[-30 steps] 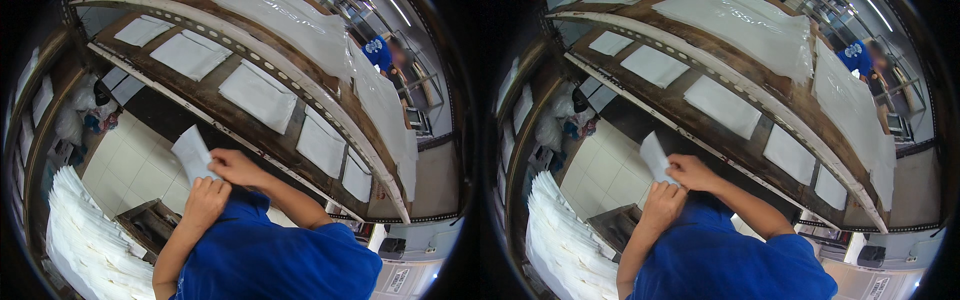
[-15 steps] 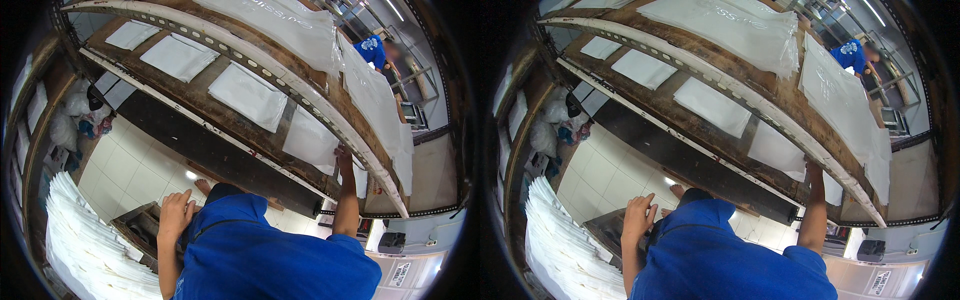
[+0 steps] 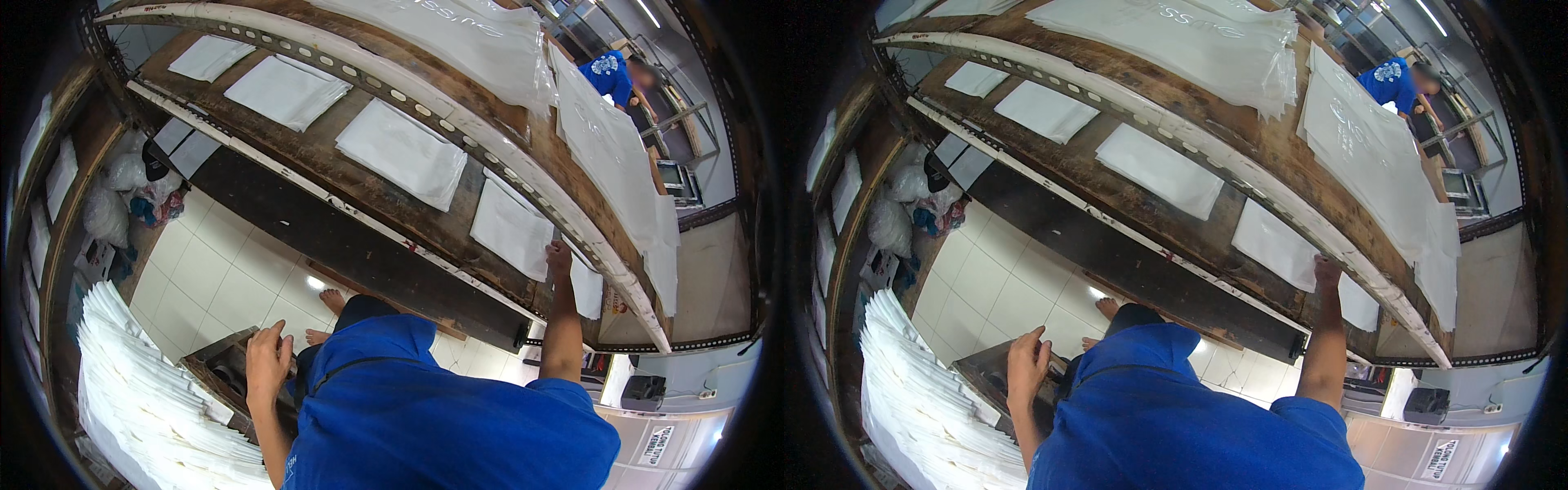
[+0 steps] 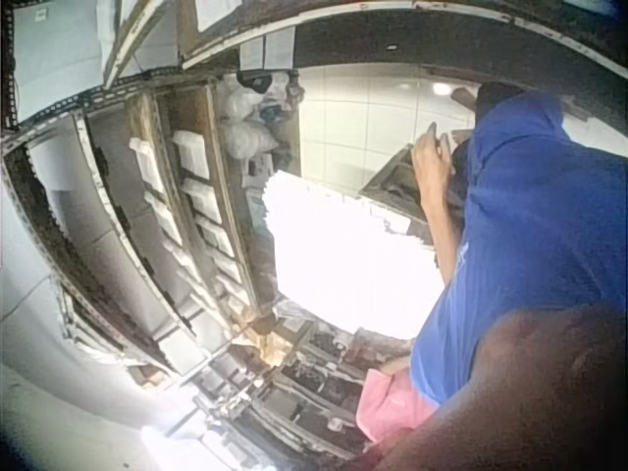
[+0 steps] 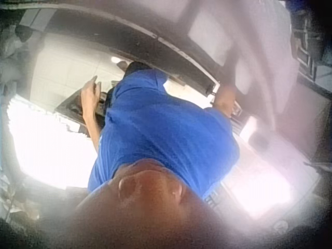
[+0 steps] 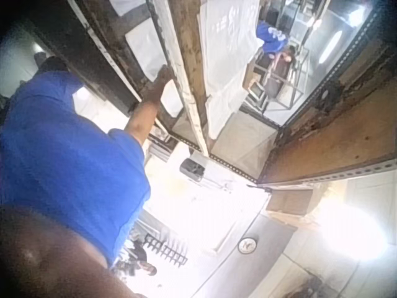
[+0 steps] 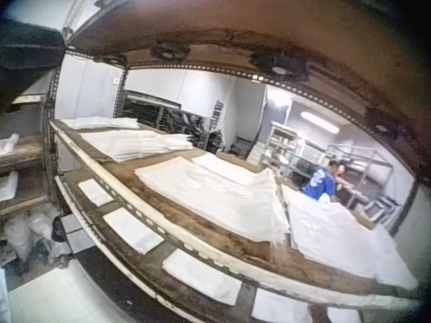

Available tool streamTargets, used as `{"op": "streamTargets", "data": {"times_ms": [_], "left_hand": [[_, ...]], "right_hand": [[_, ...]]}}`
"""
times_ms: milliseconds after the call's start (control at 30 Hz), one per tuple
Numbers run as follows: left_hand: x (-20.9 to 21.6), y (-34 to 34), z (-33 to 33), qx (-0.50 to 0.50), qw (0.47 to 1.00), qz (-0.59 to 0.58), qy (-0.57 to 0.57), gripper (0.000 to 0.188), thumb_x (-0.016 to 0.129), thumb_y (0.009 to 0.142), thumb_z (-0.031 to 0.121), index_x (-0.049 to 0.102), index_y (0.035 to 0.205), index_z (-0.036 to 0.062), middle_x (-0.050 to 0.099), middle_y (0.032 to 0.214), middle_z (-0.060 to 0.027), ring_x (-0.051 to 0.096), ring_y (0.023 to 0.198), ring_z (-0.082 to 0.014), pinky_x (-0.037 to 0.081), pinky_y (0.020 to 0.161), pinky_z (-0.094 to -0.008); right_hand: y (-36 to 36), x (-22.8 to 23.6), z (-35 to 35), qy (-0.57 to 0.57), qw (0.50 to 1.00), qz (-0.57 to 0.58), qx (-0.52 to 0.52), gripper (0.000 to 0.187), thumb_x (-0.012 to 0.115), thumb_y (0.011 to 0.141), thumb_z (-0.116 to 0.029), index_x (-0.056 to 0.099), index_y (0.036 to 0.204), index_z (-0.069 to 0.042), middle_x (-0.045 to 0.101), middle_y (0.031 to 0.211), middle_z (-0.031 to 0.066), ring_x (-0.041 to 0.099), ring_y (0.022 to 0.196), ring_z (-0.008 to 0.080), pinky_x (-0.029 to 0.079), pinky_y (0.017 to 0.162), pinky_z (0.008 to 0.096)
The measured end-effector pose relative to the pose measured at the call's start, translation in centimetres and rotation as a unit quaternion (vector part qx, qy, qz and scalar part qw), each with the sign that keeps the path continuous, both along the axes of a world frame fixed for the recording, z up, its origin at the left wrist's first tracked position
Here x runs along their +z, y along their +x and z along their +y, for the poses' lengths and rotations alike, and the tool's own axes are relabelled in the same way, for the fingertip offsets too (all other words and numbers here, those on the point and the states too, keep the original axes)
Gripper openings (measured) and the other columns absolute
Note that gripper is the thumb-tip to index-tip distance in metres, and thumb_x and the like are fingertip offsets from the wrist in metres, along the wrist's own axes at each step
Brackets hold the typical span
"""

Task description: The person repeatedly picks up white sheets of paper from a large stack on a table and places them onto a nearby metal shelving unit. The person continues this repetitive stacking process throughout the clip.

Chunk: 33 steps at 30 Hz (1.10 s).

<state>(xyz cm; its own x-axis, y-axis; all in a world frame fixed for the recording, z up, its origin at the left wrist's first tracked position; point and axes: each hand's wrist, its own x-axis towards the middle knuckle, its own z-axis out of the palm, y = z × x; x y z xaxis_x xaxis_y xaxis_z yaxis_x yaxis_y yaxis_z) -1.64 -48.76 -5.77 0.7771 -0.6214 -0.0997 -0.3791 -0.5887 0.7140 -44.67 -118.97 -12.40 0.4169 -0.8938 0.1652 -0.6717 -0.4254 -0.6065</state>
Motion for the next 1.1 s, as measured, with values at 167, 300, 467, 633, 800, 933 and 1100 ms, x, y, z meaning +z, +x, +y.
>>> {"op": "streamTargets", "data": {"times_ms": [167, 300, 467, 633, 800, 933, 1100], "left_hand": [[0.6, -0.3, -0.1, 0.005, 1.0, -0.023, 0.02, 0.032, 0.062, 0.084, 0.012, 0.062, 0.111, -0.003, 0.06, 0.078, -0.0166, 0.057, 0.077, -0.0324, 0.044, 0.078, -0.0428], [0.7, 0.0, 0.6, 0.019, 1.0, -0.024, -0.004, 0.032, 0.062, 0.084, 0.013, 0.062, 0.111, -0.0028, 0.059, 0.077, -0.0158, 0.056, 0.076, -0.0318, 0.044, 0.078, -0.0427], [1.1, -0.3, 2.1, 0.057, 0.998, -0.024, -0.011, 0.032, 0.063, 0.084, 0.015, 0.063, 0.111, -0.0013, 0.064, 0.087, -0.0177, 0.06, 0.084, -0.0327, 0.045, 0.081, -0.0431], [2.2, -0.6, 4.0, 0.096, 0.99, -0.093, -0.041, 0.03, 0.061, 0.085, 0.02, 0.064, 0.108, 0.001, 0.066, 0.093, -0.0169, 0.061, 0.091, -0.0328, 0.047, 0.083, -0.0417], [3.6, -1.6, 6.1, 0.249, 0.954, -0.157, -0.058, 0.023, 0.061, 0.086, 0.02, 0.063, 0.103, 0.0048, 0.061, 0.089, -0.0133, 0.059, 0.088, -0.0319, 0.047, 0.081, -0.0422], [6.5, -3.9, 8.9, 0.438, 0.877, -0.194, -0.043, 0.023, 0.063, 0.085, 0.017, 0.063, 0.104, 0.0044, 0.06, 0.092, -0.0124, 0.058, 0.087, -0.0303, 0.047, 0.079, -0.0406], [9.5, -7.4, 11.6, 0.643, 0.727, -0.241, 0.007, 0.019, 0.065, 0.083, 0.012, 0.066, 0.099, 0.0025, 0.061, 0.092, -0.0128, 0.058, 0.086, -0.0298, 0.048, 0.077, -0.0386]], "right_hand": [[4.9, 2.0, 4.8, -0.164, 0.945, 0.266, -0.094, 0.02, 0.063, 0.081, -0.016, 0.065, 0.096, -0.003, 0.069, 0.087, 0.0157, 0.066, 0.076, 0.0276, 0.051, 0.07, 0.0364], [4.9, 3.8, 5.3, -0.279, 0.913, 0.268, -0.132, 0.026, 0.065, 0.079, -0.016, 0.062, 0.101, -0.002, 0.067, 0.096, 0.0205, 0.064, 0.086, 0.0359, 0.051, 0.077, 0.0396], [17.3, 8.4, 11.3, -0.213, 0.966, 0.136, -0.049, 0.028, 0.058, 0.086, -0.007, 0.06, 0.113, 0.002, 0.065, 0.105, 0.0184, 0.062, 0.096, 0.0264, 0.048, 0.085, 0.0345], [36.6, 10.1, 28.5, -0.046, 0.961, -0.079, 0.263, 0.03, 0.05, 0.096, -0.015, 0.059, 0.117, 0.004, 0.062, 0.114, 0.0169, 0.059, 0.104, 0.0278, 0.044, 0.094, 0.0371], [47.8, 6.3, 46.2, 0.241, 0.774, 0.0, 0.586, 0.025, 0.056, 0.094, -0.012, 0.062, 0.113, 0.001, 0.064, 0.095, 0.0079, 0.058, 0.082, 0.0131, 0.047, 0.075, 0.0267], [51.9, 3.2, 54.2, 0.31, 0.625, 0.102, 0.71, 0.023, 0.057, 0.093, -0.012, 0.062, 0.111, 0.003, 0.062, 0.086, 0.0031, 0.055, 0.073, 0.0088, 0.046, 0.068, 0.0236], [57.2, 0.4, 56.7, 0.23, 0.514, 0.149, 0.813, 0.028, 0.058, 0.093, -0.016, 0.061, 0.112, 0.003, 0.067, 0.096, 0.0142, 0.061, 0.085, 0.0178, 0.048, 0.078, 0.0311]]}}
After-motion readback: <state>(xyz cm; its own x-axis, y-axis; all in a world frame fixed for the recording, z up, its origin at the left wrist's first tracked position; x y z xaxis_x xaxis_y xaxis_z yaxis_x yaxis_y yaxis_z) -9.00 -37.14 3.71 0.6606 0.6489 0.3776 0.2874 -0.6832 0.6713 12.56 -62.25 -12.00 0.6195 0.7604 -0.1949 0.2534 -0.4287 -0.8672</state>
